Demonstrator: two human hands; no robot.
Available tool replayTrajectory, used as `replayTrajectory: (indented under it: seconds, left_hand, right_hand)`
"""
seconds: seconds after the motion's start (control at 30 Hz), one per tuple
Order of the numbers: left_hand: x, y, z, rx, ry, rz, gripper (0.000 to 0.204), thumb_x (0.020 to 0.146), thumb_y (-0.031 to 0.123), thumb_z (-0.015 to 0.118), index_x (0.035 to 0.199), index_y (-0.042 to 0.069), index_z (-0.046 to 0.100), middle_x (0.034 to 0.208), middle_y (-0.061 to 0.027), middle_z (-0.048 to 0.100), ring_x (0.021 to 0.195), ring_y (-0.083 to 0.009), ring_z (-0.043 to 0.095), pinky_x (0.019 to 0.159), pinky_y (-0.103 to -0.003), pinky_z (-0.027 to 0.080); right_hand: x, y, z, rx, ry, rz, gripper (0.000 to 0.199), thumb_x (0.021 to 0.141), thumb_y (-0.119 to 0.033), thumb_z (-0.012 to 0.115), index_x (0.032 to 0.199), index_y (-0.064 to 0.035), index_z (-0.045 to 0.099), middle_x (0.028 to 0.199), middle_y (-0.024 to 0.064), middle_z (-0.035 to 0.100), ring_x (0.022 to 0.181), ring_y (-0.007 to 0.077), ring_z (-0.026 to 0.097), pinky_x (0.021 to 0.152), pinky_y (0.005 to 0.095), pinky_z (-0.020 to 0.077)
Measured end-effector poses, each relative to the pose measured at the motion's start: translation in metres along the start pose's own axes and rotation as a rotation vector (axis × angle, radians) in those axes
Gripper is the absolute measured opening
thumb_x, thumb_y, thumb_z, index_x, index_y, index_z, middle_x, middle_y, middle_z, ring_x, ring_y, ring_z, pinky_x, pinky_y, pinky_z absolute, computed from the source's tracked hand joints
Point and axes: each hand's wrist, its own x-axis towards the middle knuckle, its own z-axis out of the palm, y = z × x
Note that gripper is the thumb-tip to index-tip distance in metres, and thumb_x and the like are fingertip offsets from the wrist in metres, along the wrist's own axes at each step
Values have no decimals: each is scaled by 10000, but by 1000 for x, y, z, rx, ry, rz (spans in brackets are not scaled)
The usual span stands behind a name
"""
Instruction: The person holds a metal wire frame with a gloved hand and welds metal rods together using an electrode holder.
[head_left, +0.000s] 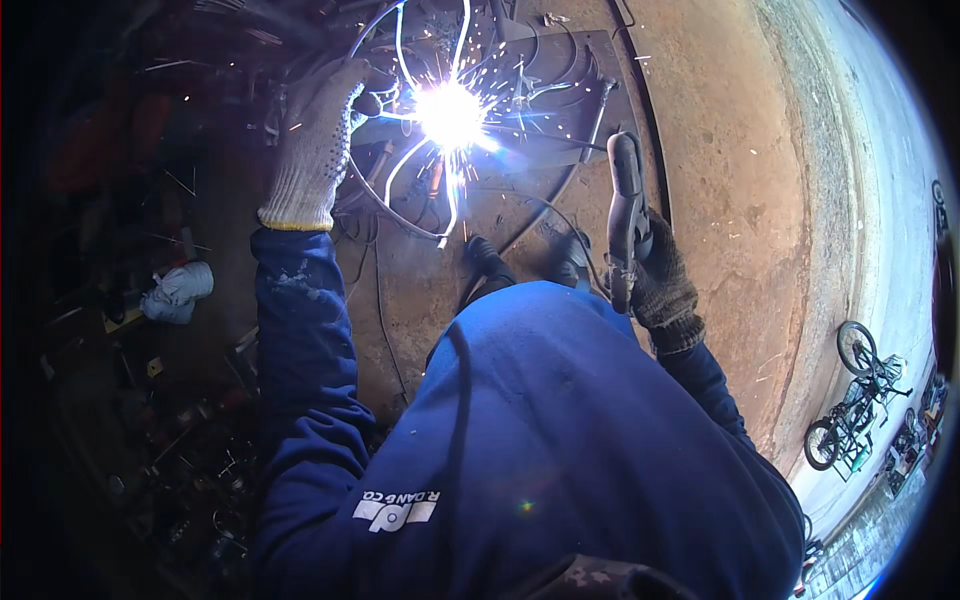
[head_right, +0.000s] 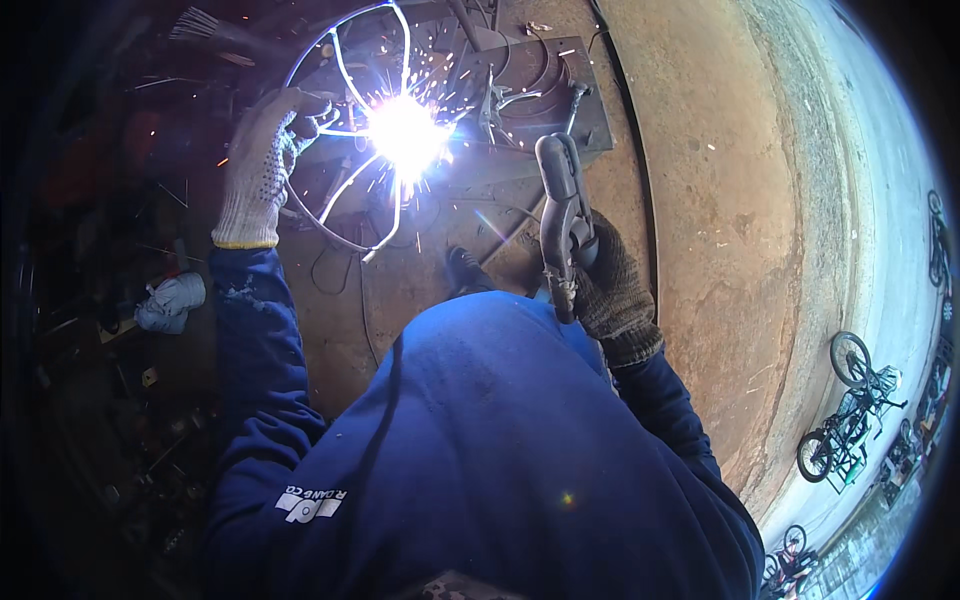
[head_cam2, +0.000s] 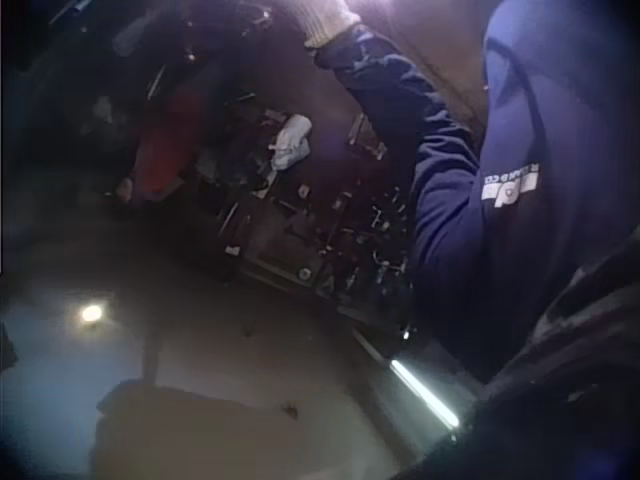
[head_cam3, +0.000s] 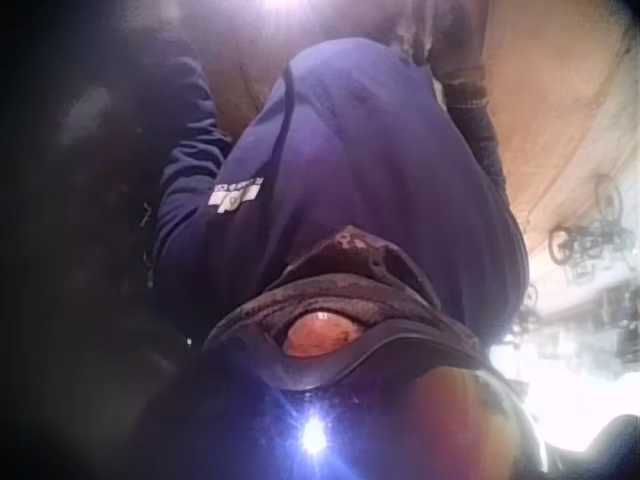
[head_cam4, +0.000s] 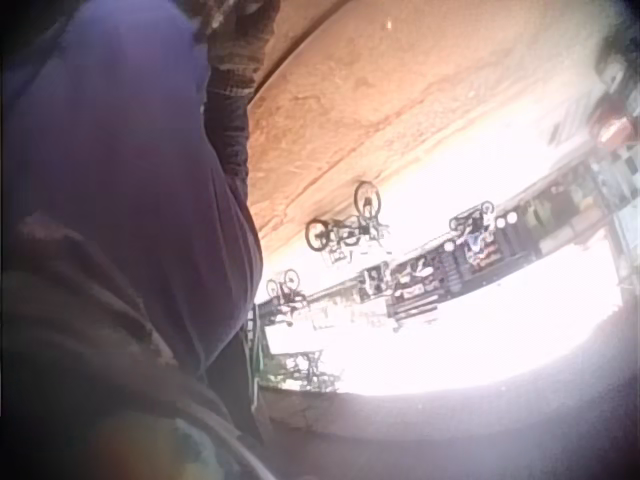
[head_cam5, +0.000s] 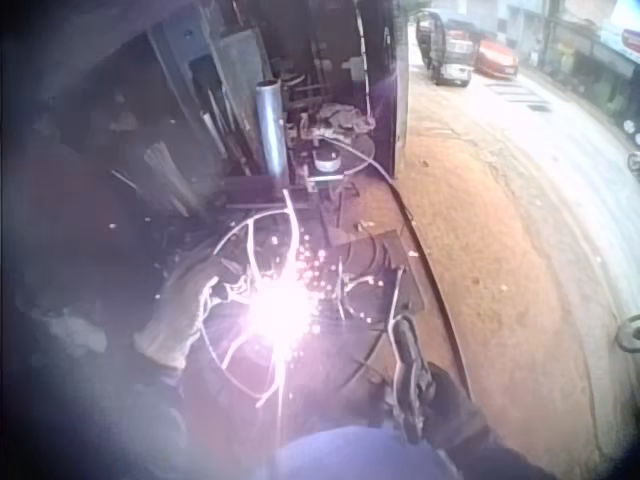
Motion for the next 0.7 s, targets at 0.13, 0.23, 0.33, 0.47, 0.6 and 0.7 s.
replayTrajectory:
  seconds: [0.13, 0.23, 0.33, 0.47, 0.6, 0.7]
  left_hand:
    - [10, -7, 9, -148, -24, 31, 292, 943, 213, 639, 1144, 2, 666, 1041, -62, 682, 866, -140, 640, 794, -280, 517]
    - [20, -20, -4, -84, -150, 110, 345, 983, 297, 558, 1034, -6, 714, 949, -70, 707, 860, -121, 616, 767, -274, 484]
    - [20, -22, -2, -78, -160, 105, 386, 990, 324, 530, 1026, -14, 713, 961, -80, 714, 852, -121, 608, 770, -273, 483]
    - [17, -19, 0, -63, -127, 78, 362, 983, 304, 546, 1003, -14, 717, 959, -86, 718, 827, -120, 594, 775, -270, 485]
    - [15, -17, 5, -93, -115, 114, 335, 982, 301, 548, 956, 28, 741, 874, -26, 708, 755, -73, 569, 681, -237, 440]
    - [9, -7, 6, -97, -125, 83, 318, 973, 277, 555, 947, 14, 733, 896, -42, 695, 794, -95, 569, 740, -250, 463]
  right_hand:
    - [-3, 30, -4, 254, 37, 125, 549, 923, -124, 666, 1403, -117, 399, 1078, 122, 603, 878, 221, 649, 656, 340, 553]
    - [-6, 35, -6, 405, 21, 150, 595, 924, -77, 675, 1431, -177, 379, 1047, 126, 608, 838, 236, 657, 627, 361, 580]
    - [-12, 37, -6, 292, 24, 119, 712, 888, 9, 689, 1472, -199, 338, 1084, 131, 600, 891, 251, 654, 691, 388, 594]
    - [-15, 46, -3, 347, 13, 153, 769, 855, 20, 718, 1487, -182, 328, 1093, 119, 604, 932, 241, 652, 714, 394, 595]
    - [-13, 33, -4, 340, 7, 154, 802, 813, 7, 762, 1478, -116, 331, 1113, 101, 602, 950, 217, 646, 745, 376, 591]
    - [-11, 30, -3, 278, 10, 157, 824, 786, -15, 792, 1470, -81, 337, 1166, 94, 590, 999, 202, 631, 814, 350, 571]
